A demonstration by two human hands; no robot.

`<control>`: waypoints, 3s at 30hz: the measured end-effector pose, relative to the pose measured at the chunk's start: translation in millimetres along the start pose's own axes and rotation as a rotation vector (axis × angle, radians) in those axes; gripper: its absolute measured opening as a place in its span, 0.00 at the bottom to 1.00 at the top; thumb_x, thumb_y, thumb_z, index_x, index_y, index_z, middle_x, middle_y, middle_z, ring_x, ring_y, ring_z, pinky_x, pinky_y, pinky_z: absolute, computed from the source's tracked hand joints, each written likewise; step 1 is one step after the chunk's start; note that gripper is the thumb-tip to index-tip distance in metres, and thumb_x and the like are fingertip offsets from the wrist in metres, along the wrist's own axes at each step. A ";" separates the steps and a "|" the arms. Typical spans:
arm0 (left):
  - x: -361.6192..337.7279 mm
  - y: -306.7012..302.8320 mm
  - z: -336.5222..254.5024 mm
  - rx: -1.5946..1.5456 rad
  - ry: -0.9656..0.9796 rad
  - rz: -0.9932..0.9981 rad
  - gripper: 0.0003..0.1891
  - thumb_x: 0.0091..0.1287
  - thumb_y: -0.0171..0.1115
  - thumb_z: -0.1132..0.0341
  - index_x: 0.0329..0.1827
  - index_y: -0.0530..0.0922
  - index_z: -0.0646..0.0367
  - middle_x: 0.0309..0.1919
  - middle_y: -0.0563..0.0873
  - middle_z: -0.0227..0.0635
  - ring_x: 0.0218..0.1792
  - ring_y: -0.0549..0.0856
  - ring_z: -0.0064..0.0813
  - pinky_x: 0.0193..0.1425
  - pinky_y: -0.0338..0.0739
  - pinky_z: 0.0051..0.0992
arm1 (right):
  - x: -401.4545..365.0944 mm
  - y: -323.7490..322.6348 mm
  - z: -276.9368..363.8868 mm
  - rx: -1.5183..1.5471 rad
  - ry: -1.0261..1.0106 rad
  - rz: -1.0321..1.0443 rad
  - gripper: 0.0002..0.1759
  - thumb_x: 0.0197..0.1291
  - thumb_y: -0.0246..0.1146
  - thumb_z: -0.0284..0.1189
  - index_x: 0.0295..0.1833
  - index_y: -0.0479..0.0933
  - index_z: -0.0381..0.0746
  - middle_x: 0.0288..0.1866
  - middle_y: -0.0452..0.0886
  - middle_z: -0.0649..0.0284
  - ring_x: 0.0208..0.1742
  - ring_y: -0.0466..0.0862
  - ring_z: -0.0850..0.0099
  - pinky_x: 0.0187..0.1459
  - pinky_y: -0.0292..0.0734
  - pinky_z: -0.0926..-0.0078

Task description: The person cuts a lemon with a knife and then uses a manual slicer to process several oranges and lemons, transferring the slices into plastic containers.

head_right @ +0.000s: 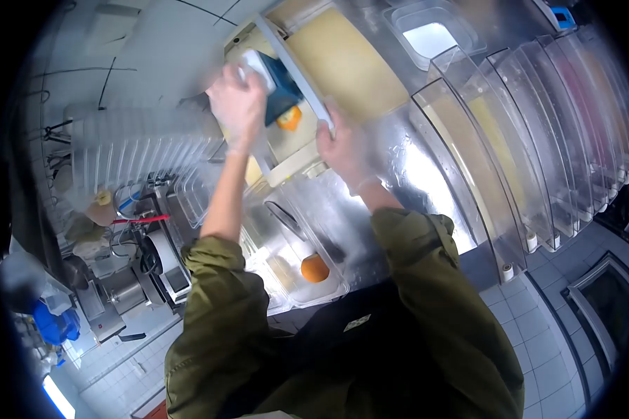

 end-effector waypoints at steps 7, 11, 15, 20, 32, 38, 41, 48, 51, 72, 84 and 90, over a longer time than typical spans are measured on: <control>102.9 67.6 41.9 0.032 -0.067 -0.007 0.20 0.60 0.50 0.52 0.48 0.80 0.53 0.46 0.81 0.47 0.49 0.78 0.49 0.53 0.74 0.43 | 5.0 -3.1 -0.8 -0.051 -0.066 -0.045 0.24 0.58 0.59 0.31 0.60 0.72 0.35 0.50 0.80 0.46 0.50 0.80 0.49 0.53 0.76 0.60; 92.2 54.6 40.0 0.016 -0.065 0.051 0.20 0.61 0.50 0.52 0.48 0.80 0.52 0.48 0.81 0.48 0.49 0.79 0.50 0.53 0.74 0.44 | 3.9 -2.7 -0.6 -0.004 -0.072 -0.007 0.25 0.58 0.59 0.32 0.61 0.71 0.36 0.50 0.80 0.46 0.50 0.80 0.49 0.52 0.75 0.60; 48.9 30.6 18.2 0.074 -0.071 -0.002 0.16 0.55 0.56 0.56 0.43 0.82 0.50 0.45 0.80 0.43 0.48 0.77 0.47 0.47 0.76 0.42 | 0.9 -2.9 -0.3 -0.013 0.037 0.042 0.22 0.59 0.57 0.30 0.60 0.73 0.35 0.51 0.79 0.44 0.53 0.80 0.49 0.55 0.74 0.63; -4.7 -6.4 -7.9 0.085 -0.093 0.025 0.16 0.52 0.58 0.58 0.43 0.82 0.48 0.45 0.80 0.38 0.46 0.77 0.44 0.46 0.77 0.38 | 3.8 -16.3 29.2 -0.494 -0.210 -0.082 0.21 0.55 0.59 0.30 0.56 0.75 0.38 0.49 0.78 0.51 0.54 0.76 0.54 0.55 0.72 0.59; 29.4 18.7 12.4 -0.012 -0.048 -0.024 0.17 0.58 0.53 0.54 0.45 0.81 0.50 0.44 0.80 0.44 0.47 0.77 0.49 0.52 0.74 0.41 | -3.0 45.0 60.6 -0.572 -0.648 0.312 0.14 0.46 0.58 0.37 0.33 0.77 0.38 0.32 0.77 0.61 0.39 0.79 0.65 0.41 0.74 0.68; 106.9 72.2 44.9 0.058 -0.081 0.044 0.21 0.61 0.48 0.51 0.47 0.82 0.51 0.46 0.82 0.44 0.48 0.79 0.50 0.51 0.75 0.43 | -1.2 51.6 52.8 -0.622 -0.529 0.366 0.11 0.43 0.59 0.37 0.26 0.77 0.40 0.31 0.77 0.62 0.39 0.78 0.67 0.41 0.73 0.70; 98.8 65.2 50.3 0.058 0.017 -0.105 0.17 0.57 0.51 0.55 0.41 0.83 0.53 0.41 0.82 0.45 0.45 0.79 0.49 0.47 0.76 0.43 | -8.6 49.8 58.9 -0.590 -0.532 0.425 0.09 0.42 0.60 0.35 0.23 0.77 0.41 0.28 0.76 0.62 0.36 0.78 0.66 0.38 0.73 0.68; 32.3 14.4 7.7 0.035 -0.027 -0.035 0.16 0.55 0.54 0.58 0.43 0.81 0.54 0.42 0.80 0.47 0.44 0.77 0.49 0.49 0.74 0.42 | -3.5 36.2 68.4 -0.536 -0.574 0.333 0.07 0.42 0.60 0.34 0.22 0.76 0.43 0.26 0.76 0.63 0.33 0.78 0.64 0.33 0.73 0.64; -6.8 -7.7 -8.3 0.006 -0.022 -0.007 0.17 0.53 0.55 0.58 0.43 0.80 0.54 0.41 0.79 0.46 0.43 0.75 0.48 0.49 0.73 0.42 | -5.6 36.7 64.3 -0.508 -0.588 0.372 0.08 0.43 0.61 0.35 0.24 0.78 0.42 0.30 0.78 0.64 0.38 0.79 0.66 0.37 0.74 0.64; 74.0 43.5 47.5 -0.240 -0.138 0.115 0.18 0.57 0.56 0.53 0.49 0.82 0.45 0.53 0.80 0.42 0.54 0.76 0.45 0.60 0.70 0.38 | 32.0 73.6 31.3 -0.787 -0.011 0.778 0.10 0.53 0.61 0.27 0.41 0.76 0.37 0.41 0.81 0.50 0.43 0.82 0.55 0.44 0.78 0.63; -40.7 -143.1 138.9 -1.202 -0.728 -0.161 0.24 0.68 0.53 0.49 0.53 0.79 0.61 0.45 0.84 0.34 0.48 0.80 0.24 0.54 0.68 0.26 | -0.8 198.9 99.3 -0.452 -0.396 1.018 0.08 0.55 0.58 0.27 0.41 0.75 0.38 0.38 0.80 0.51 0.43 0.79 0.51 0.46 0.74 0.58; -138.5 -161.3 143.9 -1.244 -0.861 -0.080 0.16 0.72 0.53 0.57 0.46 0.80 0.60 0.40 0.82 0.28 0.45 0.77 0.19 0.54 0.68 0.24 | 34.4 172.3 152.3 -0.539 -0.976 0.456 0.11 0.51 0.61 0.30 0.41 0.74 0.39 0.39 0.78 0.56 0.43 0.80 0.58 0.43 0.77 0.61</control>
Point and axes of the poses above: each hand's wrist, its own x-axis towards the middle knuckle, its own y-axis out of the palm, z = x × y, the point moved 5 cm from there along x, towards the middle knuckle
